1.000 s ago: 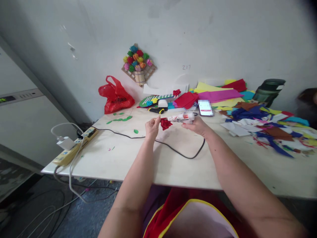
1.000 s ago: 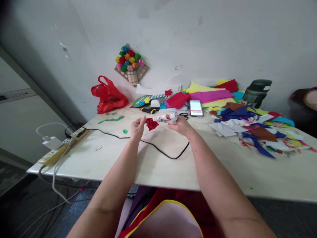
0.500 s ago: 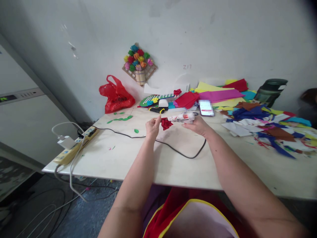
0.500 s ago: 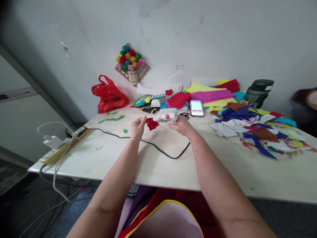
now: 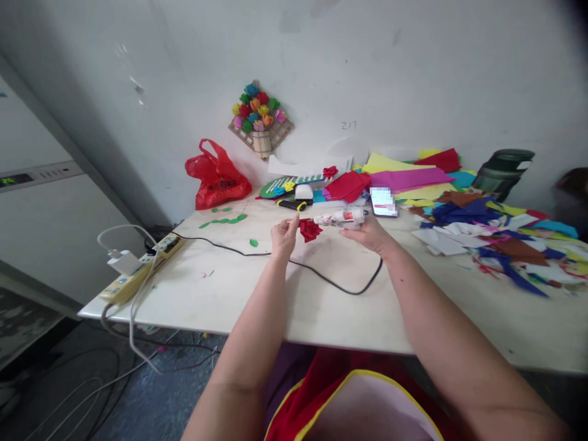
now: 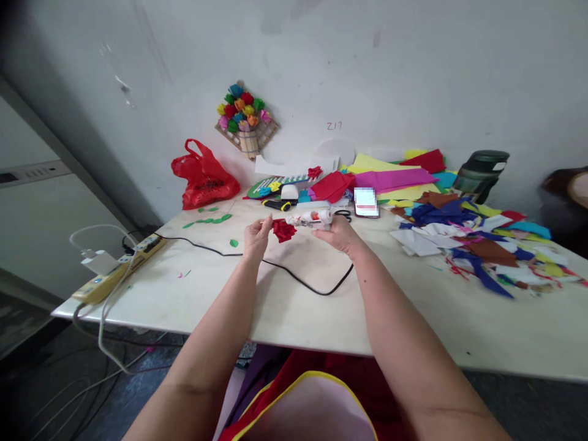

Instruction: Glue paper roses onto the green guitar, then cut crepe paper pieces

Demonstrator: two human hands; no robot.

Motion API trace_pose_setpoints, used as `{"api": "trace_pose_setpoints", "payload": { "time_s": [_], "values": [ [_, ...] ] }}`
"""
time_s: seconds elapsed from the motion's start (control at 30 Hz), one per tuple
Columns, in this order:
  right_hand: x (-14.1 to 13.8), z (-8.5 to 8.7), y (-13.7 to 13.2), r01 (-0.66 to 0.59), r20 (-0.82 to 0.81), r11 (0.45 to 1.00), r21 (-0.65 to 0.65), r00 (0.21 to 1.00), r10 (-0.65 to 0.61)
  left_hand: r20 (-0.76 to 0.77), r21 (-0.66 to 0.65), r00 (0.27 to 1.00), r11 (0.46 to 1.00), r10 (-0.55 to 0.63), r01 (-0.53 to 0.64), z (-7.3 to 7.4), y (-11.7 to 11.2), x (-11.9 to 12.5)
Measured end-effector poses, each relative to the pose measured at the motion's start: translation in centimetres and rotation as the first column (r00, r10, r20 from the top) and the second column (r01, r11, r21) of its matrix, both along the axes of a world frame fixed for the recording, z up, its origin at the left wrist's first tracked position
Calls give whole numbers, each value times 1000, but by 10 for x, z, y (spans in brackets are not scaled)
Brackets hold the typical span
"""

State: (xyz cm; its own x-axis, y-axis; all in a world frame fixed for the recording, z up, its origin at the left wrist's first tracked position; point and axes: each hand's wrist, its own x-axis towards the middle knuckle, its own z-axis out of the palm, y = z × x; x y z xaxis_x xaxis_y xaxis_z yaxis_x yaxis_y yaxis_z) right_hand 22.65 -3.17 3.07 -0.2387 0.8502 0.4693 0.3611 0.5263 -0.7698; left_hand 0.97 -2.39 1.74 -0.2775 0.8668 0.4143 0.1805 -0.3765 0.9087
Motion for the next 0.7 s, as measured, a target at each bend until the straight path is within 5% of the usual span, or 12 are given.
{"api": "trace_pose_setpoints", "payload": {
  "time_s": [0.43, 0.7],
  "values": [
    [-4, 3, -10, 28, -247, 993, -117, 968, -56, 46, -16, 999, 1000, -12, 13, 3, -2, 0],
    [0, 3, -1, 253, -570, 967, -46, 788, -233, 91, -1, 995, 1000, -30, 30, -4, 5, -4]
  ]
}}
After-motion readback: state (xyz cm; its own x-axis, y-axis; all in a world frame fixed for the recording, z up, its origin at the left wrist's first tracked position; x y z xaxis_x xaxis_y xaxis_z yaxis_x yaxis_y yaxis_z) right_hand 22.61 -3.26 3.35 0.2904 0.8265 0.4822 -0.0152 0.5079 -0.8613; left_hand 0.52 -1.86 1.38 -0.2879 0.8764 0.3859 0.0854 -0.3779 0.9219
